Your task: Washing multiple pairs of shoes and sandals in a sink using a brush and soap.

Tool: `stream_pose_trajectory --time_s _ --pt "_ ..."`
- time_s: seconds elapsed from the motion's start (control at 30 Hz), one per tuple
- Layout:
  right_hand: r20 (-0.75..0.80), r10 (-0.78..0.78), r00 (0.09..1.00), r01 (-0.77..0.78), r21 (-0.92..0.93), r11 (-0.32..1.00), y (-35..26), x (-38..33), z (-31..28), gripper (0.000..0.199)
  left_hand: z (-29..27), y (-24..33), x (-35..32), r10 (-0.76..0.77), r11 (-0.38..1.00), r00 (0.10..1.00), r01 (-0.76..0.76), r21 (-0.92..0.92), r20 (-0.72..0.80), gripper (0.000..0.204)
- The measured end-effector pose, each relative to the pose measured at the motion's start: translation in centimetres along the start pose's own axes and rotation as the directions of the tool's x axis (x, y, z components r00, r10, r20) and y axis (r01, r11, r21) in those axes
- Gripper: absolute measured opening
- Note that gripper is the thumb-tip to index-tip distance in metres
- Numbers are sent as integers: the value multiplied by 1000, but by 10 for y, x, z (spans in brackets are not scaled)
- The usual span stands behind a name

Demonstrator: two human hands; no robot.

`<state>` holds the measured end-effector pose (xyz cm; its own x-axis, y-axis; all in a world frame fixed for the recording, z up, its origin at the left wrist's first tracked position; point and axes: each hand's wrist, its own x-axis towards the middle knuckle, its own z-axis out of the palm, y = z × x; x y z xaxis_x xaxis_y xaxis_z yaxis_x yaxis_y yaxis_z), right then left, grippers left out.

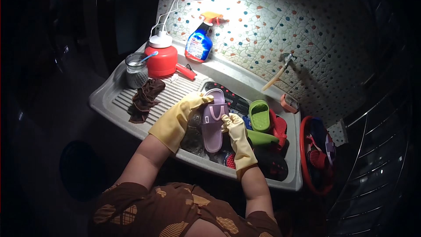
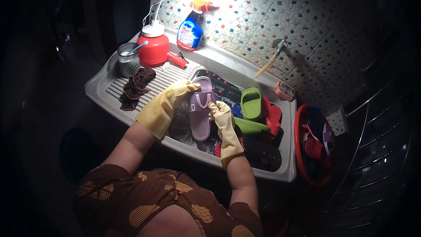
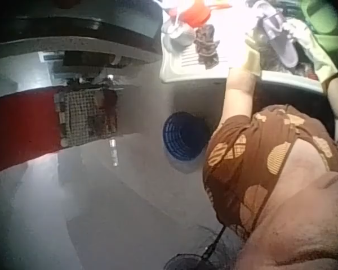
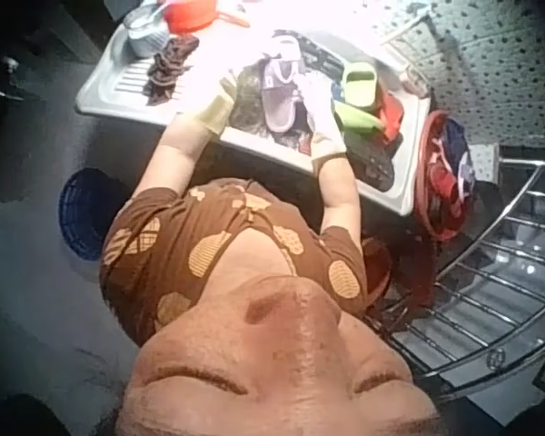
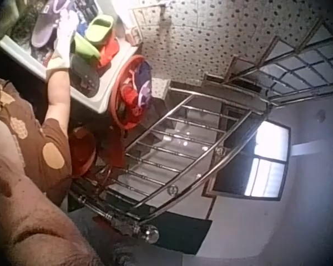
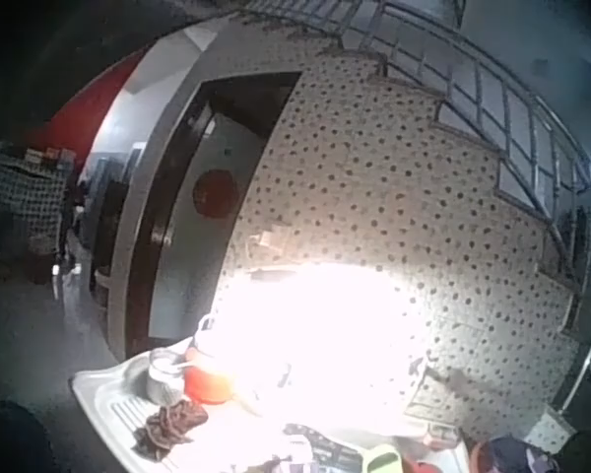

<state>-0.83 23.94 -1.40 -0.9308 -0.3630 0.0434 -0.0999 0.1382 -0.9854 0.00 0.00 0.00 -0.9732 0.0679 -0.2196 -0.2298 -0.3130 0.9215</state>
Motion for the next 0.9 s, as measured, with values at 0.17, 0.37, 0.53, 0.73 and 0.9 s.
stream_pose_trajectory --time_s 0.17,0.37,0.53,0.73,0.9 --pt "244 -100 965 -61 576 815 10 18 -8 31 -11 -1 4 310 949 911 -315 26 -272 23" --pt "-251 -286 925 117 -526 842 21 9 16 36 -60 -3 24 432 773 740 -10 634 -516 24" --pt "35 101 994 -26 -841 540 -16 -6 34 75 -97 -28 62 481 438 761 222 871 -436 26" --pt "104 373 922 -52 -921 387 -14 23 54 91 -129 -53 96 539 -61 817 282 957 -206 30" --pt "29 417 909 -235 -789 567 -2 34 59 66 -101 -40 77 502 -84 837 297 951 -217 33"
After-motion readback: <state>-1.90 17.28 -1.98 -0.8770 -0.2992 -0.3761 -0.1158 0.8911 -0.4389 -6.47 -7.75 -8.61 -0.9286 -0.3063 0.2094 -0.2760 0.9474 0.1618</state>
